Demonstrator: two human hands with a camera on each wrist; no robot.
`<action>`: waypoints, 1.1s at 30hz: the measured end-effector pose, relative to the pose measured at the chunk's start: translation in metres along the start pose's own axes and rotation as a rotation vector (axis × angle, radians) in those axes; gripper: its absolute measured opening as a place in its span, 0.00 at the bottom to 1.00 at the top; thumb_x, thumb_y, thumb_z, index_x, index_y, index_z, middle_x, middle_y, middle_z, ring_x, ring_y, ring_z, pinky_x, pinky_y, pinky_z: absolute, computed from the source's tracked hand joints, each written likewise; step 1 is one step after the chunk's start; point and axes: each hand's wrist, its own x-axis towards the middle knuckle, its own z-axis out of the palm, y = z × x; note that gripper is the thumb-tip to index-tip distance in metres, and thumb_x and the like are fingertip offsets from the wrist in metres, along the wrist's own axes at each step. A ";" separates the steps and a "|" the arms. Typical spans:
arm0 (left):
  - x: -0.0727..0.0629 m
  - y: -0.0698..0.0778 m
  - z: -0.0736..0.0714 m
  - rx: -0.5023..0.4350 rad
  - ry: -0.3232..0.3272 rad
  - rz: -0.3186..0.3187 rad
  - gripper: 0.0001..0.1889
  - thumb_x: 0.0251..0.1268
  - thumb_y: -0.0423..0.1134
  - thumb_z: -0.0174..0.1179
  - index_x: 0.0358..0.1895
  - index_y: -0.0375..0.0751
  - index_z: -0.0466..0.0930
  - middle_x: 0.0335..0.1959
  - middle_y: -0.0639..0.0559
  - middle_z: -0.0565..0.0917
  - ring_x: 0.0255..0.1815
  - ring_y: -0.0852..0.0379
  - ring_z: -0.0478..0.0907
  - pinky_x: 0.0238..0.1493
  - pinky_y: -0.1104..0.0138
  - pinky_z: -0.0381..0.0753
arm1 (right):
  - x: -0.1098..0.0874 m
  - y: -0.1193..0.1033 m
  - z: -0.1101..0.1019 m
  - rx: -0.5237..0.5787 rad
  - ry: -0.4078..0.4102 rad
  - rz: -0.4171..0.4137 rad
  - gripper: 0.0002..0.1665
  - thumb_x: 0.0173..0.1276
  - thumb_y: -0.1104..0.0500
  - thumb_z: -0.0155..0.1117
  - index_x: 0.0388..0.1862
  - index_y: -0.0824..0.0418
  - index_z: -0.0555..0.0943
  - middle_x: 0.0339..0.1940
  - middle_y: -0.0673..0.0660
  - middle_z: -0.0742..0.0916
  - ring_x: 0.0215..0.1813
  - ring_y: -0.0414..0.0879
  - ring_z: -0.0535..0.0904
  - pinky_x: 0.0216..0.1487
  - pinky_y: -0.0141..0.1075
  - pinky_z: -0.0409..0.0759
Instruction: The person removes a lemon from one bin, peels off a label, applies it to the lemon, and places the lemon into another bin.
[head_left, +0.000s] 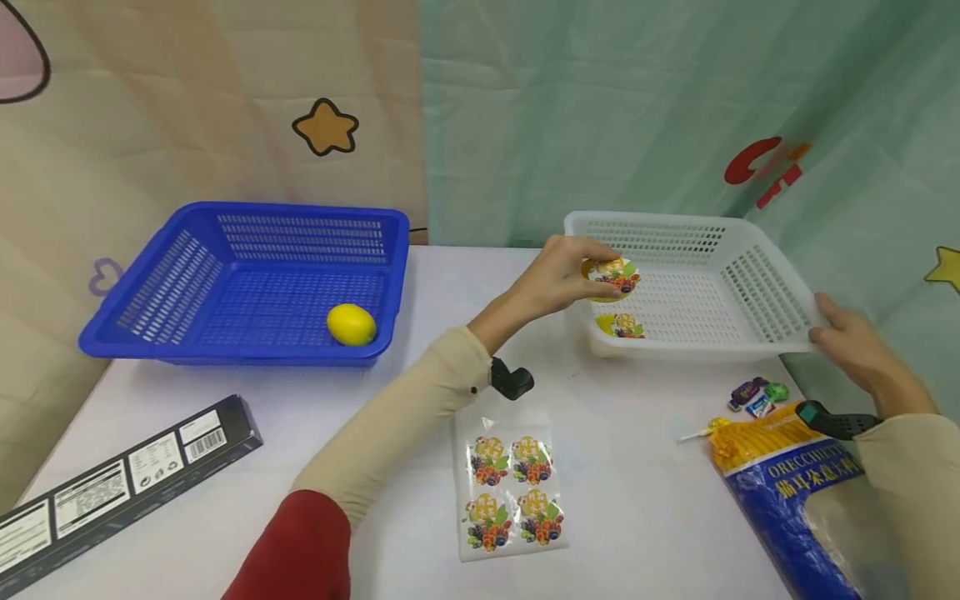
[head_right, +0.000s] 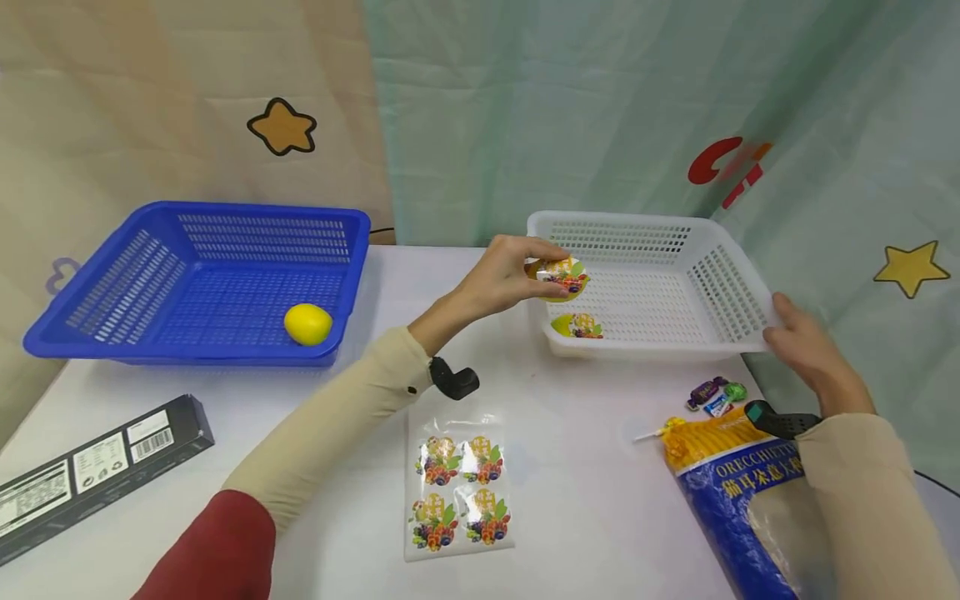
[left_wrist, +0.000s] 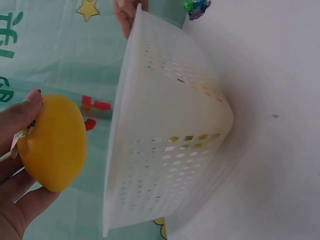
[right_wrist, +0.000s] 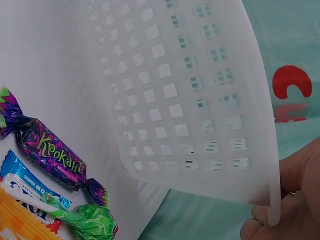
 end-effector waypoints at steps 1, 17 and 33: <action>0.009 -0.001 0.004 0.022 -0.025 -0.023 0.26 0.54 0.41 0.75 0.56 0.36 0.83 0.53 0.48 0.85 0.51 0.61 0.80 0.50 0.77 0.74 | 0.000 0.000 0.001 0.011 -0.001 -0.005 0.39 0.76 0.62 0.31 0.74 0.66 0.25 0.74 0.78 0.37 0.74 0.76 0.34 0.69 0.70 0.34; 0.056 -0.026 0.078 0.552 -0.317 -0.332 0.24 0.62 0.39 0.68 0.62 0.47 0.77 0.56 0.57 0.81 0.55 0.60 0.77 0.59 0.69 0.73 | 0.002 0.002 0.019 0.051 0.039 -0.032 0.38 0.75 0.66 0.32 0.75 0.69 0.27 0.74 0.77 0.37 0.74 0.75 0.33 0.70 0.67 0.32; 0.062 -0.021 0.084 0.679 -0.398 -0.343 0.17 0.70 0.38 0.60 0.61 0.54 0.77 0.52 0.61 0.82 0.58 0.62 0.76 0.78 0.60 0.43 | 0.002 -0.003 0.010 0.029 0.062 0.004 0.38 0.76 0.64 0.32 0.75 0.67 0.27 0.75 0.77 0.39 0.74 0.75 0.36 0.70 0.67 0.36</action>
